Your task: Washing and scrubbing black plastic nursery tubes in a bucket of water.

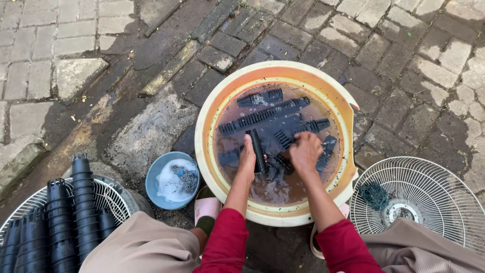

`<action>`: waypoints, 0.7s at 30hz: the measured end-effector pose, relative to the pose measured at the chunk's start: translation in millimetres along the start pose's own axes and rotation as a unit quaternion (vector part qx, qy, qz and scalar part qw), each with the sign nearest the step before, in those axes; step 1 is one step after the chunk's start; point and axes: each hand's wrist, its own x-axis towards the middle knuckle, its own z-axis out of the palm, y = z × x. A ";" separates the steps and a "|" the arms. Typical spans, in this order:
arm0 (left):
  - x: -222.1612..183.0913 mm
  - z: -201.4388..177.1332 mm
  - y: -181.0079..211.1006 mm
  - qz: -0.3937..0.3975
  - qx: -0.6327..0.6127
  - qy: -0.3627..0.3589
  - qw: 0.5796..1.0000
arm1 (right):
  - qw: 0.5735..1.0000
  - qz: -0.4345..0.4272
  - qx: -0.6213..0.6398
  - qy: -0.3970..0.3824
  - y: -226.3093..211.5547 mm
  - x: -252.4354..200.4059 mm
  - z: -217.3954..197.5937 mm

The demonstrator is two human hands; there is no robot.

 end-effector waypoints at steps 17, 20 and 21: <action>4.0 5.5 -5.0 0.068 0.023 0.053 0.996 | 0.746 0.108 0.599 -0.272 -30.8 -3.6 0.4; -2.5 8.5 4.7 0.108 -0.007 0.018 0.994 | 0.783 -0.030 0.573 -0.239 -34.2 -0.1 -10.0; -8.9 9.1 2.5 0.142 -0.034 -0.019 0.989 | 0.792 -0.048 0.561 -0.236 -35.5 -5.6 -17.5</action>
